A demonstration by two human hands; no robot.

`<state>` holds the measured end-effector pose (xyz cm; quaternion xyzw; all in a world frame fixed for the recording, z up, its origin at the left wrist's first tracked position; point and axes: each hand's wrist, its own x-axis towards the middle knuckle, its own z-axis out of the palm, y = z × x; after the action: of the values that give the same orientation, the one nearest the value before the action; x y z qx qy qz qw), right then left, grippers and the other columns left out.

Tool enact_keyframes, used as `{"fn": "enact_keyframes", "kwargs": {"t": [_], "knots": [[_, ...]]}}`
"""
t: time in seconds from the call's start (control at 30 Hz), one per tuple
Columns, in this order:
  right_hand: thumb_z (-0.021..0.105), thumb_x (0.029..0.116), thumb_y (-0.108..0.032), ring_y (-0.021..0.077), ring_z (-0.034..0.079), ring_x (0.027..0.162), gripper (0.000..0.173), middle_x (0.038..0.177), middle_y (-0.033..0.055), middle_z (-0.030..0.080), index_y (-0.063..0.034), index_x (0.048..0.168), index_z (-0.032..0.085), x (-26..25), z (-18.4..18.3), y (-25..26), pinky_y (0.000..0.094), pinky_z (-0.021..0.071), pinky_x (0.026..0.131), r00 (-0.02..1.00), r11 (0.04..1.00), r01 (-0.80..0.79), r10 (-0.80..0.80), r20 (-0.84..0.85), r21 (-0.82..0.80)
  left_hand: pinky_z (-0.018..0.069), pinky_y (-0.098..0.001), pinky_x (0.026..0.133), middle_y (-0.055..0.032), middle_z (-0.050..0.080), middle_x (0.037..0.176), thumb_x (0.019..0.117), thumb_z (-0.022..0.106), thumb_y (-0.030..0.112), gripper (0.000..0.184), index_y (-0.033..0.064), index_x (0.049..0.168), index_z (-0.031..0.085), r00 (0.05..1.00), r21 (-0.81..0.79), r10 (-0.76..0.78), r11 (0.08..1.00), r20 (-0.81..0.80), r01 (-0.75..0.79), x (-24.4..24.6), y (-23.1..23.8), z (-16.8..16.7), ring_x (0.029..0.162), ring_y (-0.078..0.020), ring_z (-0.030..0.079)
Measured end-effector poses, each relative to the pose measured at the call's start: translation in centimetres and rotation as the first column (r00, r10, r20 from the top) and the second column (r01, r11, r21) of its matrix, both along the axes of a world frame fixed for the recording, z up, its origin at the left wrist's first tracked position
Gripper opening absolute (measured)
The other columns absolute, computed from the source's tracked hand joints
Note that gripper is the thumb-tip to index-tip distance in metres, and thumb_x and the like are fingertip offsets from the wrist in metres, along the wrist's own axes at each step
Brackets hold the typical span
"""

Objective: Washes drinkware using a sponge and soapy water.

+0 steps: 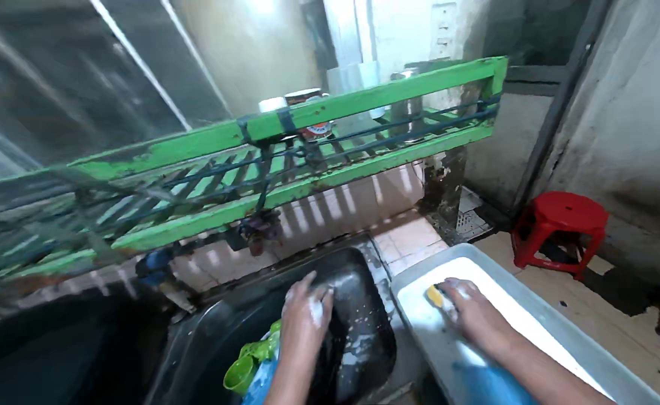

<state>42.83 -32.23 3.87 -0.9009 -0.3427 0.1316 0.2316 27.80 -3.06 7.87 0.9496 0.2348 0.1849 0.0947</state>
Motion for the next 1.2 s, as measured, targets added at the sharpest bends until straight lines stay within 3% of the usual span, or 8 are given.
{"fn": "enact_keyframes", "kwargs": {"t": [0.2, 0.37, 0.57, 0.67, 0.77, 0.83, 1.03, 1.2], "knots": [[0.070, 0.0928, -0.021, 0.0461, 0.040, 0.143, 0.044, 0.151, 0.0188, 0.049, -0.0088, 0.135, 0.062, 1.1, -4.3, 0.4, 0.0667, 0.0409, 0.108, 0.960, 0.957, -0.251, 0.227, -0.162, -0.148, 0.0497, -0.0372, 0.107, -0.0124, 0.069, 0.127, 0.1028, 0.057, 0.015, 0.026, 0.0032, 0.120, 0.072, 0.806, -0.452, -0.590, 0.732, -0.045, 0.510, 0.8, -13.7, 2.5, 0.121, -0.0219, 0.063], [0.066, 0.0952, -0.015, 0.0380, 0.056, 0.128, 0.044, 0.138, 0.0221, 0.059, -0.0055, 0.138, 0.060, 2.5, -0.9, -0.6, 0.0569, 0.0448, 0.108, 0.889, 0.983, 0.113, -0.034, -0.456, 0.147, 0.0363, -0.0591, 0.115, -0.0289, 0.051, 0.147, 0.1033, 0.057, 0.021, 0.049, -0.0083, 0.142, 0.052, 0.363, -0.521, -0.801, 0.590, -0.477, 0.617, 3.1, -23.4, -1.0, 0.139, -0.0453, 0.047], [0.056, 0.1022, -0.013, 0.0276, 0.058, 0.127, 0.044, 0.141, 0.0173, 0.058, -0.0098, 0.146, 0.055, 1.1, 5.3, -5.9, 0.0478, 0.0471, 0.106, 0.726, 0.855, 0.440, -0.157, -0.670, 0.277, 0.0342, -0.0633, 0.113, -0.0187, 0.058, 0.143, 0.0959, 0.068, 0.017, 0.050, 0.0061, 0.143, 0.057, 0.407, -0.384, -0.708, 0.675, -0.577, 0.630, 5.2, -23.1, -2.6, 0.135, -0.0406, 0.051], [0.053, 0.1027, -0.013, 0.0240, 0.062, 0.119, 0.041, 0.135, 0.0159, 0.062, -0.0085, 0.143, 0.056, -0.7, 5.7, -9.7, 0.0436, 0.0512, 0.100, 0.653, 0.750, 0.577, -0.185, -0.734, 0.324, 0.0377, -0.0647, 0.112, -0.0143, 0.067, 0.132, 0.0789, 0.084, 0.018, 0.062, 0.0121, 0.137, 0.064, 0.514, -0.379, -0.816, 0.578, -0.264, 0.723, 6.7, -18.6, -4.0, 0.127, -0.0348, 0.060], [0.052, 0.1035, -0.013, 0.0244, 0.064, 0.113, 0.039, 0.129, 0.0169, 0.064, -0.0061, 0.142, 0.056, -2.1, 4.5, -11.2, 0.0432, 0.0531, 0.096, 0.563, 0.668, 0.671, -0.174, -0.808, 0.323, 0.0481, -0.0444, 0.109, -0.0244, 0.058, 0.137, 0.0738, 0.085, 0.012, 0.084, -0.0041, 0.146, 0.045, 0.819, -0.704, -0.558, 0.529, 0.132, 0.473, 7.5, -16.2, -1.5, 0.126, -0.0293, 0.059], [0.051, 0.1044, -0.015, 0.0268, 0.064, 0.114, 0.040, 0.129, 0.0186, 0.064, -0.0053, 0.143, 0.056, -2.7, 3.2, -10.1, 0.0456, 0.0530, 0.096, 0.526, 0.671, 0.674, -0.140, -0.839, 0.310, 0.0550, -0.0371, 0.099, -0.0224, 0.053, 0.138, 0.0753, 0.079, 0.008, 0.099, -0.0021, 0.155, 0.022, 0.901, -0.852, -0.110, 0.293, 0.420, 0.433, 7.8, -16.4, -0.6, 0.119, -0.0230, 0.061], [0.047, 0.1036, -0.009, 0.0173, 0.066, 0.109, 0.040, 0.127, 0.0141, 0.066, -0.0012, 0.142, 0.056, -8.0, 6.3, -2.1, 0.0359, 0.0550, 0.093, 0.575, 0.353, 0.745, 0.091, -0.813, 0.567, 0.0590, -0.0404, 0.076, -0.0153, 0.064, 0.105, 0.1082, 0.045, 0.023, 0.033, 0.0042, 0.134, 0.048, 0.796, -0.846, 0.484, -0.187, 0.363, 0.499, 8.7, -19.9, 1.3, 0.089, -0.0221, 0.067], [0.058, 0.0978, -0.014, 0.0398, 0.058, 0.130, 0.039, 0.131, 0.0288, 0.064, 0.0098, 0.128, 0.064, -6.3, 2.3, -1.6, 0.0521, 0.0436, 0.113, 0.998, 0.876, -0.047, 0.021, 0.058, 0.480, 0.0588, -0.0361, 0.076, -0.0119, 0.066, 0.105, 0.1092, 0.043, 0.032, 0.036, 0.0051, 0.131, 0.053, 0.898, -0.913, 0.320, -0.175, 0.301, 0.368, 7.5, -20.5, 1.0, 0.090, -0.0179, 0.068]]}}
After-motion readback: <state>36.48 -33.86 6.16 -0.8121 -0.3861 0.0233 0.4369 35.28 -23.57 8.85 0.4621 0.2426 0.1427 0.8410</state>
